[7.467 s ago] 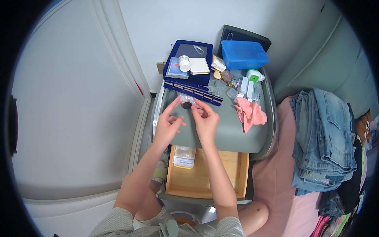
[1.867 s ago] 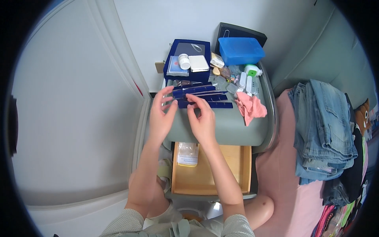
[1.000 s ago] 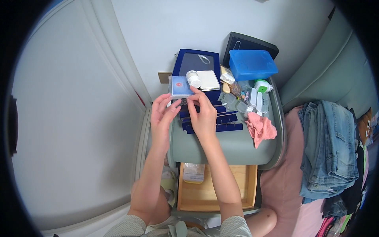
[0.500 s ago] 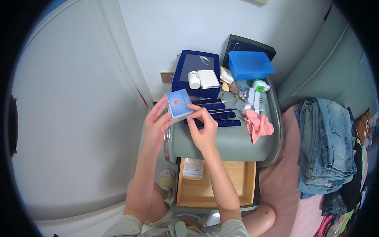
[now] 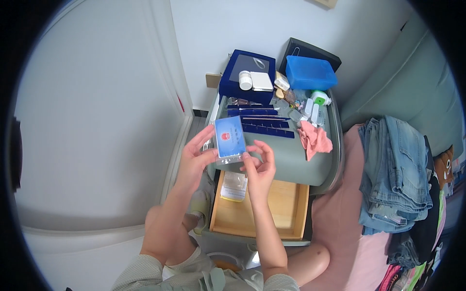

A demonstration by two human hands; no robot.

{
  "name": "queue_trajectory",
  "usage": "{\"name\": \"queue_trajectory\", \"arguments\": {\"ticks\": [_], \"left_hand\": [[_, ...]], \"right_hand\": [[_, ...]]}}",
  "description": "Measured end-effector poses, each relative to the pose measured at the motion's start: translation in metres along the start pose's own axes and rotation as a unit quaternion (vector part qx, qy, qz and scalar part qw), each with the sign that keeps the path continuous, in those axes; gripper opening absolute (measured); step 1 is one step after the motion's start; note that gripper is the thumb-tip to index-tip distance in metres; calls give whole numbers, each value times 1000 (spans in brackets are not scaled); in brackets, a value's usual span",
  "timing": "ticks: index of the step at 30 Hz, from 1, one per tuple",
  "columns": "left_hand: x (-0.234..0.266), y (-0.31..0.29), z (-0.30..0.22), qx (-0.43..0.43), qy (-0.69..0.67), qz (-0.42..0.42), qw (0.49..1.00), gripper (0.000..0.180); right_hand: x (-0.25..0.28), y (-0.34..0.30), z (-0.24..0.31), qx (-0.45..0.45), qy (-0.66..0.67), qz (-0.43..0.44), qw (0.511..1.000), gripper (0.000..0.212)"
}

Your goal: The person sorts and organizes various small items, including a phone, an electronic device, and small containers, by placing them into a wooden drawer within a bedside cabinet.

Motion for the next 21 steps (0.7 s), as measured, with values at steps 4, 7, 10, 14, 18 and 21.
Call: {"name": "queue_trajectory", "arguments": {"ticks": [4,7,10,14,18,21], "left_hand": [[2,-31,23,6,23,-8,1000,62],[-3,-49,44,22,46,-3,999,65],[-7,-66,73,42,86,6,995,71],[-17,-80,118,64,106,28,992,71],[-7,-88,157,58,228,41,971,66],[-1,-88,176,80,274,55,957,66]], "right_hand": [[28,-35,-30,-106,28,-5,994,32],[53,-65,-49,-146,50,-30,988,30],[74,-91,-60,-186,70,-62,978,25],[115,-118,-75,-225,20,-47,973,25],[131,-134,-82,-250,-47,-10,967,26],[135,-137,-92,-248,-110,39,962,26]]}}
Point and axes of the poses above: each hand's wrist, its own y-axis towards the middle knuckle, its own x-axis out of the back of the hand, z = x × y, the point moved 9 cm from there along y, towards the middle knuckle, and after that the axes turned 3 degrees about x, right-handed, at the moved point
